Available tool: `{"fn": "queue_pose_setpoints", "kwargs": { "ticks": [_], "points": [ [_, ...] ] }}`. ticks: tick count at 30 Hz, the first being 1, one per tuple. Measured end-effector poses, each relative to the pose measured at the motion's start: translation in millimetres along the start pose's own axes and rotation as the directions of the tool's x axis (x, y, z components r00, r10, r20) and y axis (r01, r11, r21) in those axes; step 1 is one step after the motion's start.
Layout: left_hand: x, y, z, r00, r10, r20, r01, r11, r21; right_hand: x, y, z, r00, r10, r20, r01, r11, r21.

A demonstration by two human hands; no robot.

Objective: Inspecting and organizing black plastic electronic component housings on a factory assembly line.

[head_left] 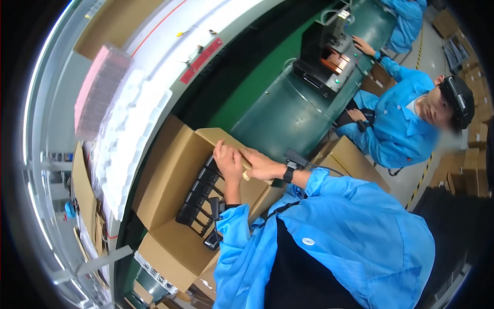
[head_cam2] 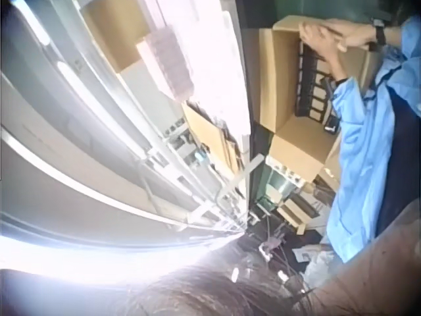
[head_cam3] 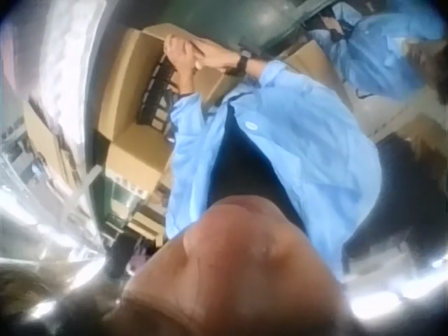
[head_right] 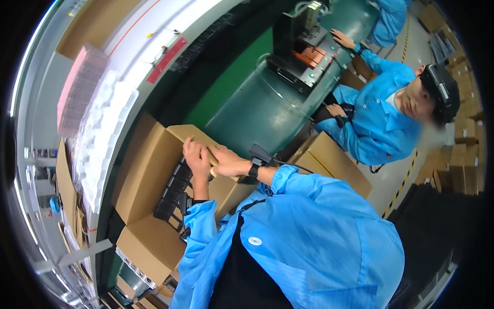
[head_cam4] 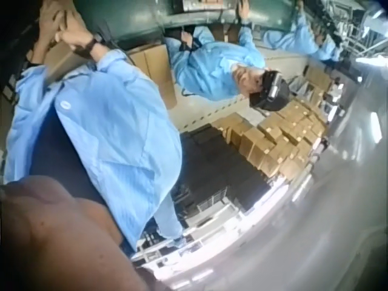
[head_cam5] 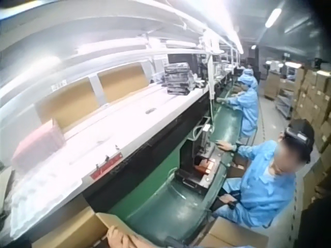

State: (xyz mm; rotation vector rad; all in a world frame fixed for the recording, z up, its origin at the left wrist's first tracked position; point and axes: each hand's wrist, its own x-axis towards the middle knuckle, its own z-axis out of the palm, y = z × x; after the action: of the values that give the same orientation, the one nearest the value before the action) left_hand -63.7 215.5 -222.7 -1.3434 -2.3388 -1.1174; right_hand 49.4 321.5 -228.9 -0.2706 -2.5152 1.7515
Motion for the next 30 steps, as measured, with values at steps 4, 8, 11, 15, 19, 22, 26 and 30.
{"fn": "queue_pose_setpoints", "kwargs": {
  "ticks": [4,8,11,15,19,22,26,30],
  "points": [
    [-14,-3,-13,0.999,-0.034,-0.003,0.034,0.997,0.067,0,6,11,0.997,-0.071,0.01,0.069,0.993,0.098],
    [-22,-4,-4,0.991,-0.069,-0.113,0.065,0.997,-0.032,-2,8,9,0.986,-0.16,0.053,0.148,0.972,0.184],
    [-26,-10,12,0.991,-0.015,-0.132,0.013,1.0,-0.011,-7,10,8,0.992,-0.109,0.064,0.089,0.963,0.254],
    [-23,10,4,0.977,-0.05,-0.207,0.063,0.996,0.058,-7,9,5,0.987,-0.109,0.122,0.063,0.941,0.333],
    [-20,19,-7,0.984,-0.159,-0.078,0.161,0.987,0.012,-4,7,7,0.994,-0.084,0.066,0.049,0.909,0.413],
    [-17,17,-7,0.985,-0.135,-0.111,0.137,0.991,0.009,1,7,4,0.992,-0.106,0.073,0.068,0.913,0.403],
    [-15,13,-7,0.986,-0.128,-0.104,0.126,0.992,-0.026,3,13,6,0.992,-0.105,0.069,0.067,0.907,0.416],
    [-18,10,1,0.987,-0.133,-0.086,0.131,0.991,-0.021,0,17,9,0.994,-0.104,-0.02,0.103,0.907,0.407]
  ]
}}
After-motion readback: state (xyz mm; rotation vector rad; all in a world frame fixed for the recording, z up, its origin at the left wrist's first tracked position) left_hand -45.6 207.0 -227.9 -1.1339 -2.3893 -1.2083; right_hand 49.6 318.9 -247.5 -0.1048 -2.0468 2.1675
